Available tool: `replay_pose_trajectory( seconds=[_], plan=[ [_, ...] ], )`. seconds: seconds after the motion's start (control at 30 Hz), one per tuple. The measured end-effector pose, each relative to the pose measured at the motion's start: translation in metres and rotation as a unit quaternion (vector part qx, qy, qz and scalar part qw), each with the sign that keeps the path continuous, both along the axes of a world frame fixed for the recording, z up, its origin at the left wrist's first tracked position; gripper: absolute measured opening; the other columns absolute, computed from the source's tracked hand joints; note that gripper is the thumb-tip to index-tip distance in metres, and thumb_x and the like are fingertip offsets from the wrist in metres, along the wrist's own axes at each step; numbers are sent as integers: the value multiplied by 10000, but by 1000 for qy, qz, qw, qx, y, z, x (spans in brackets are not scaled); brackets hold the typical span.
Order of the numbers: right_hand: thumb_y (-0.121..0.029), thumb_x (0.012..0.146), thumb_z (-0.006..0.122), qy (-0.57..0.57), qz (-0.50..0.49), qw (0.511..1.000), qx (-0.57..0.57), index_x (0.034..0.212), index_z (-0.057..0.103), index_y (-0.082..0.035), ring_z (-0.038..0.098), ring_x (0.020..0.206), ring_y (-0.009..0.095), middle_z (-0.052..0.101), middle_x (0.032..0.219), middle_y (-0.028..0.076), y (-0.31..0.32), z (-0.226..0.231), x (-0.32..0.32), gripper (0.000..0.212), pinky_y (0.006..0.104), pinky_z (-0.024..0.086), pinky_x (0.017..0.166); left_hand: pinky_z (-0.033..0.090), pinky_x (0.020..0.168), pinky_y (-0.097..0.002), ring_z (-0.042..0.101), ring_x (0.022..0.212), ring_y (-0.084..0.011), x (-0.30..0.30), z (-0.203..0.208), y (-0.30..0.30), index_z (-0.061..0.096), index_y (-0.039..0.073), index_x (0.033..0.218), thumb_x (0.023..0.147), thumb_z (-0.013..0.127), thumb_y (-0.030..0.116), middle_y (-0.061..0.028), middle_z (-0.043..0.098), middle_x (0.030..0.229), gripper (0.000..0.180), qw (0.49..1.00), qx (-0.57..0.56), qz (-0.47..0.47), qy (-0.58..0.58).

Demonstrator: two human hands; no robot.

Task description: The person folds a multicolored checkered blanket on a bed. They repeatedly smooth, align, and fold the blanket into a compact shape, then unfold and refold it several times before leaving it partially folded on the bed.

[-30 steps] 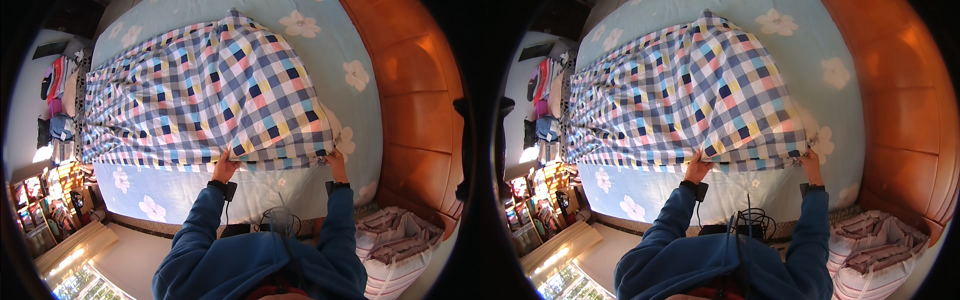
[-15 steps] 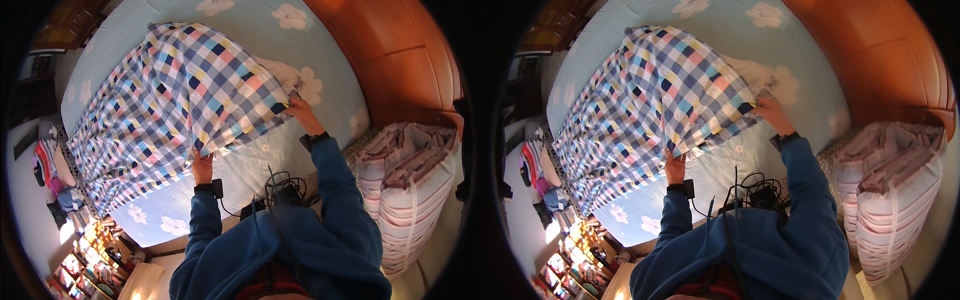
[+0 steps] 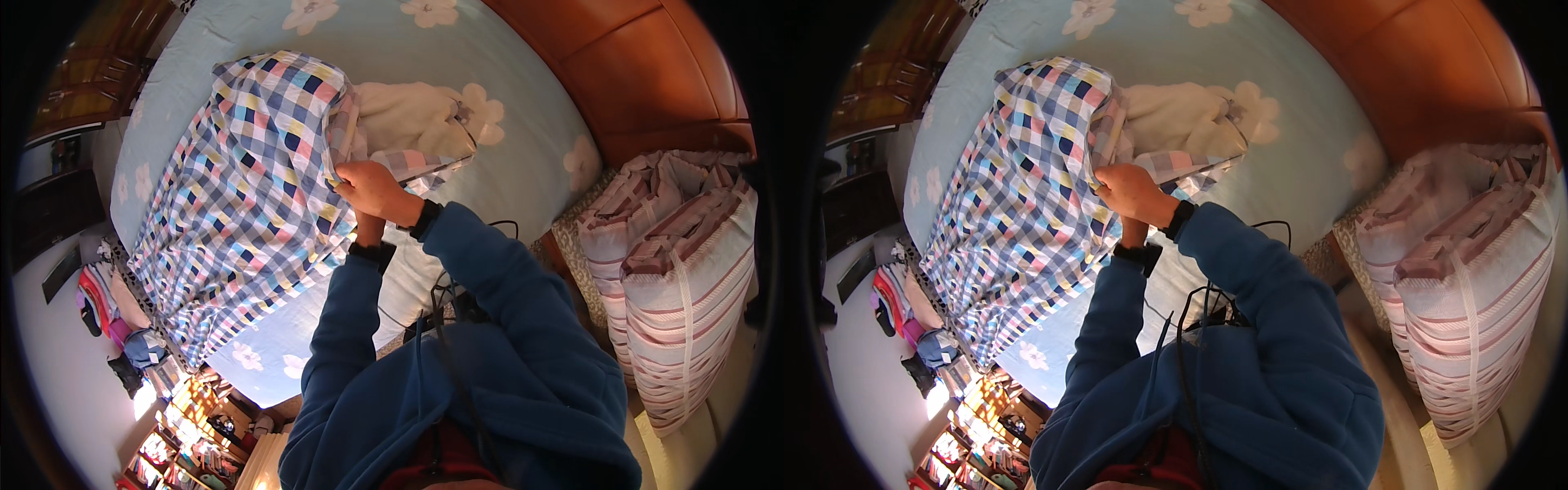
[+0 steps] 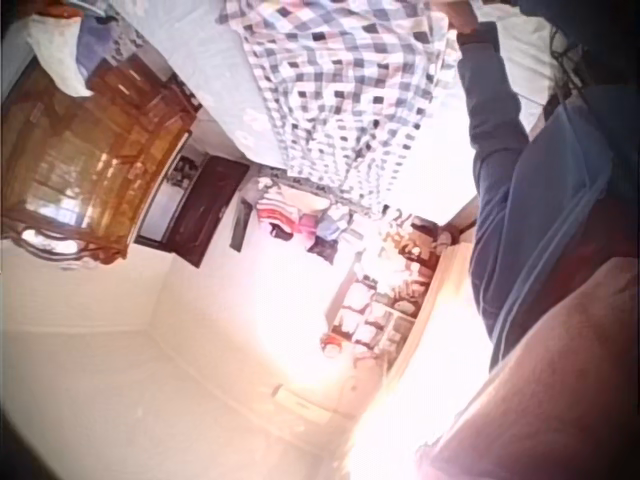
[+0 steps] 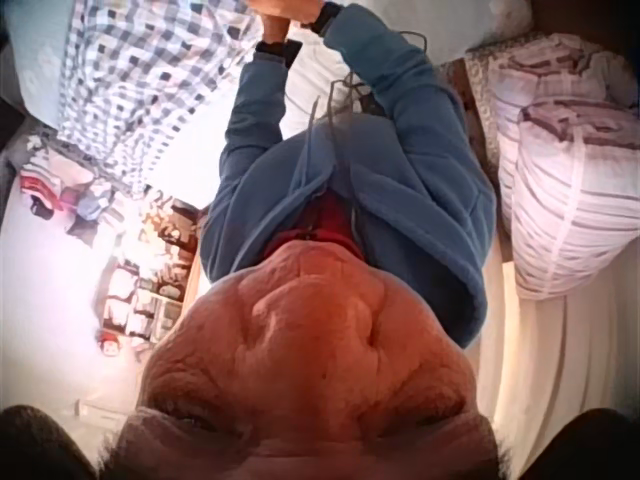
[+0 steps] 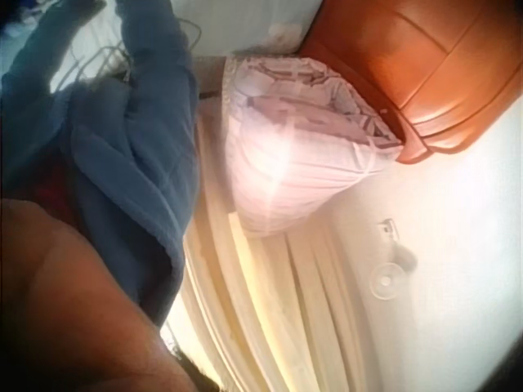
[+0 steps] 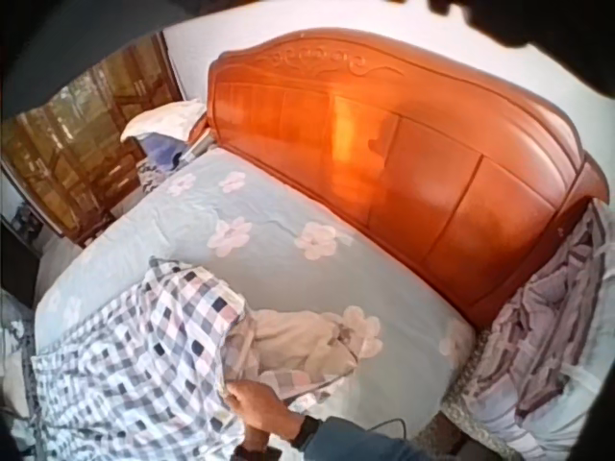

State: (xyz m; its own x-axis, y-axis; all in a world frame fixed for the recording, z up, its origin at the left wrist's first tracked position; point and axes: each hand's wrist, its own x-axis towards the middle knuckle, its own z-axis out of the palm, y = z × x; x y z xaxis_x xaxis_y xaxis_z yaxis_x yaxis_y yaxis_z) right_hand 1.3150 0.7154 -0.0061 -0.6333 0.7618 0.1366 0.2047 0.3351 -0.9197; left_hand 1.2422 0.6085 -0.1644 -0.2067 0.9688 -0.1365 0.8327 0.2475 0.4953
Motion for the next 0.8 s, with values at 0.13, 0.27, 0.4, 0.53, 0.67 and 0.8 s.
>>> replay_pose_trajectory(
  seconds=[0.13,0.27,0.4,0.53,0.67,0.8],
  plan=[
    [-176,756,678,25,-16,1000,-1,771,560,-32,588,742,404,599,761,180,11,-1,18,187,481,452,625,419,1002,-342,534,1212,-226,-23,-18,15,488,63,1348,958,492,199,-96,565,1308,413,946,-61,-66,313],
    [-178,796,637,-42,3,998,-42,766,555,-28,579,730,403,585,744,185,5,-7,44,174,481,443,614,409,1014,-345,529,1209,-221,-54,-6,22,502,73,1333,978,473,271,-77,571,1295,408,946,-30,-51,320],
    [-179,823,618,-55,11,998,-27,787,555,-35,582,731,395,588,741,177,-3,-2,44,161,477,445,615,463,942,-357,588,1113,-246,-69,16,20,511,54,1291,985,469,192,-66,597,1248,338,999,3,36,29],
    [-163,823,617,5,-14,1000,-12,881,586,-55,599,792,382,604,826,158,2,11,29,126,466,472,660,509,798,-348,638,965,-257,-73,33,26,559,87,1192,948,540,213,-99,648,1097,275,981,124,-18,-151],
    [-117,810,622,92,-21,995,5,1088,572,-77,597,855,389,598,963,161,6,17,26,285,464,483,718,526,620,-395,675,753,-305,-80,73,54,626,129,1032,917,571,263,-120,689,871,185,998,23,-58,12],
    [-36,803,659,97,-18,992,-73,1290,482,-66,584,966,333,534,1204,167,5,-2,51,519,391,502,823,517,674,-436,666,790,-367,-82,139,102,679,112,922,915,535,262,-157,695,847,208,965,-98,-142,195]
  ],
)
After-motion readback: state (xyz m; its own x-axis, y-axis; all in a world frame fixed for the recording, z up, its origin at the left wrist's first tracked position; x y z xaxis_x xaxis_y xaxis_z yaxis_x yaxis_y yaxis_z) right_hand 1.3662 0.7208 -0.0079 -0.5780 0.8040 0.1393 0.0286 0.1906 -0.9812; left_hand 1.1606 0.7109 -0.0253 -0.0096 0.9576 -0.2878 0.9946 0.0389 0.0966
